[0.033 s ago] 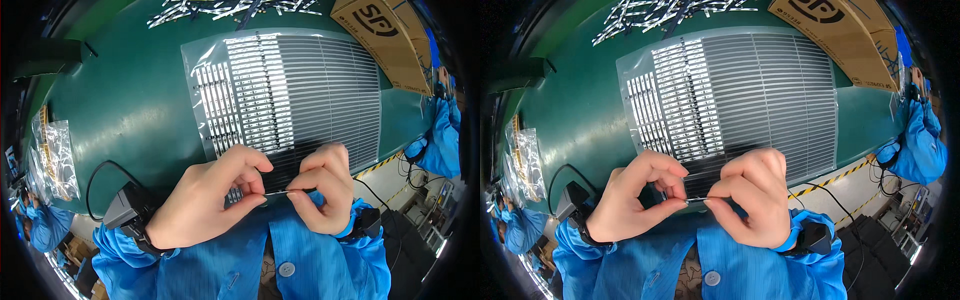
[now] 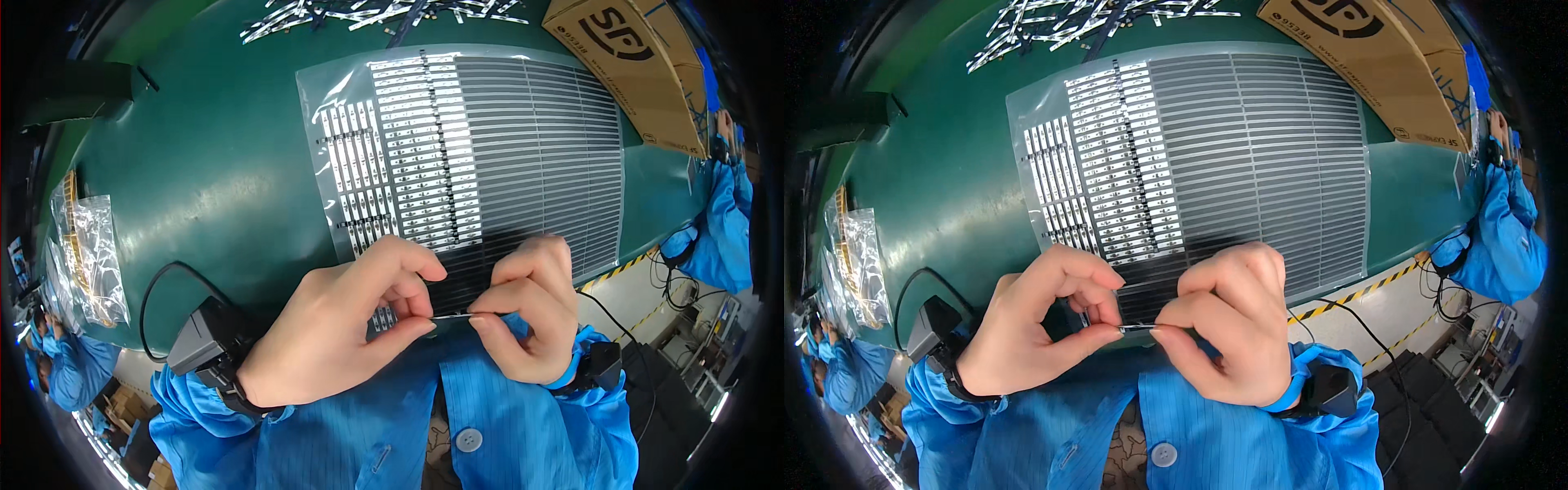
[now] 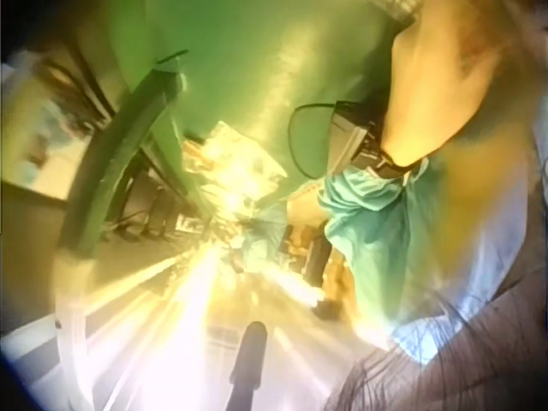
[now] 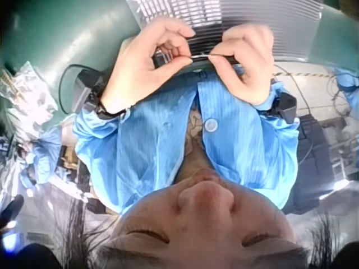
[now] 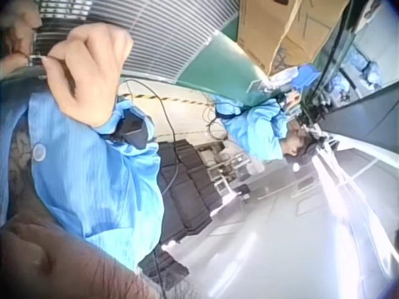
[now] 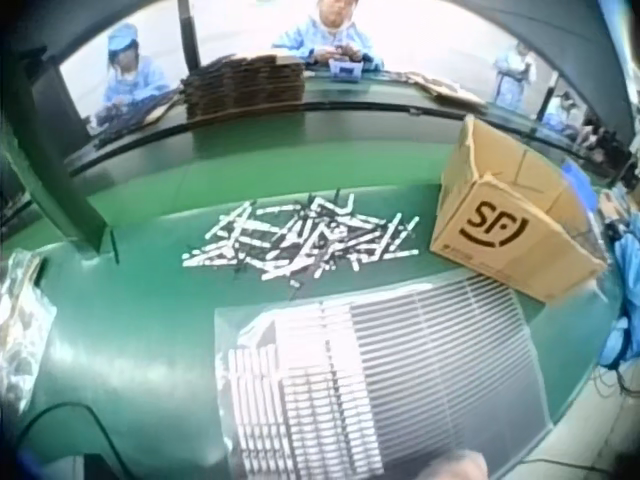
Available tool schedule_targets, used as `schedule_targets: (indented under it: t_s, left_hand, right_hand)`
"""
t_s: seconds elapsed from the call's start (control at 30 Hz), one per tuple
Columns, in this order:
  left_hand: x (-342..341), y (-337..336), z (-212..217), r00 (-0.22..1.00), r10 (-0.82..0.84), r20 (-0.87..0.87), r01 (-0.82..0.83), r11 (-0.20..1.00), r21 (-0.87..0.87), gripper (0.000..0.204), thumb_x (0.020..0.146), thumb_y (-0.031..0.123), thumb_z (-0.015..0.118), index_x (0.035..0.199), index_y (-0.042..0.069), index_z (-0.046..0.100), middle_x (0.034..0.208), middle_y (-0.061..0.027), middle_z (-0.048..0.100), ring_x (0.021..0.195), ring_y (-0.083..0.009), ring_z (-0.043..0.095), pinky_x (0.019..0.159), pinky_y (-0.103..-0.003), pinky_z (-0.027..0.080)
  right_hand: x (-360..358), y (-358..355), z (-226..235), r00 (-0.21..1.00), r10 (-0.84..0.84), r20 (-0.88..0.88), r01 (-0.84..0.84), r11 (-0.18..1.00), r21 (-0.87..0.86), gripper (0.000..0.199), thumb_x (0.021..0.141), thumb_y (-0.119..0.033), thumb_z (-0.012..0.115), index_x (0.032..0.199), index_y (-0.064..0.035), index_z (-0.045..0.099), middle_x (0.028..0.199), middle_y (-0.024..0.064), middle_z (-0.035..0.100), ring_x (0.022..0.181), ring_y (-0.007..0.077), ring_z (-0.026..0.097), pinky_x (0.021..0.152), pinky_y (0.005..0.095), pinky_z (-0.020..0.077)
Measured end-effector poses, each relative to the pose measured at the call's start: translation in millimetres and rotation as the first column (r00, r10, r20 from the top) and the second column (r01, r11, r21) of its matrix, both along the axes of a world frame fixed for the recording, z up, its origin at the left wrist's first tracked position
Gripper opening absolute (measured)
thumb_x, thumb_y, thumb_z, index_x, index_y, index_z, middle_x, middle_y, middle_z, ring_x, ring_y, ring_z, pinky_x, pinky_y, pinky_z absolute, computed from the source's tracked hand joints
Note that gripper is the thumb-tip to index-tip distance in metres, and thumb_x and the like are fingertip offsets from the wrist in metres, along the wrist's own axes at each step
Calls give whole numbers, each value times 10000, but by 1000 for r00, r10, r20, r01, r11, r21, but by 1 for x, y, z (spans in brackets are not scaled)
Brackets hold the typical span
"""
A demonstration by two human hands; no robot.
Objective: The person is assembling components on LED light strips by picking small pieces from a pile and placing them into specific slots on the strip.
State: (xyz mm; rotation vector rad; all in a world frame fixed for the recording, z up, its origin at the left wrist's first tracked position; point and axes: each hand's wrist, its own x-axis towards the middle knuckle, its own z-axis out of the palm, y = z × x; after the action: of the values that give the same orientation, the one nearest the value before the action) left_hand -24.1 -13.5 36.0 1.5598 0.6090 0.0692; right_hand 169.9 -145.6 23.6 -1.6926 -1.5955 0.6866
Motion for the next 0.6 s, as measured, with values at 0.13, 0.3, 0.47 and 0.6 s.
schedule_targets:
  t_s: [0.13, 0.3, 0.47, 0.6]
  left_hand:
    - [-5, 0, -4, 998, 55, 4, -55, 998, -6, 432, 802, -89, 733, 1172, 34, 547, 945, -73, 695, 885, -129, 680, 771, -262, 503]
    - [-18, 16, -16, 973, 39, 227, -112, 942, 318, 254, 833, 19, 705, 1075, 45, 632, 1076, -182, 657, 889, -232, 648, 740, -322, 498]
    - [-24, 27, -36, 938, -313, 147, -18, 382, 924, 275, 639, 114, 737, 914, 110, 754, 1003, -77, 683, 866, -218, 658, 692, -335, 499]
    - [-21, 25, -48, 939, -304, 160, -51, 335, 941, 273, 633, 121, 715, 901, 128, 762, 995, -58, 686, 865, -201, 650, 704, -313, 514]
  right_hand:
    - [-2, -4, -8, 993, -4, 122, -16, 987, 161, 231, 585, -152, 797, 789, -152, 689, 864, 13, 551, 815, 243, 481, 748, 408, 376]
    - [-2, -12, -16, 969, -242, 42, 228, 950, 211, 157, 629, -137, 748, 756, -113, 659, 878, 69, 521, 815, 237, 442, 753, 374, 374]
    - [-8, -4, -17, 934, -343, -104, 336, 939, -73, 76, 719, -97, 696, 737, -76, 626, 948, 95, 509, 899, 229, 422, 829, 337, 339]
    - [-11, 5, -17, 945, -325, -37, 322, 944, -72, 64, 731, -89, 699, 750, -78, 639, 983, 94, 528, 928, 235, 425, 857, 339, 336]
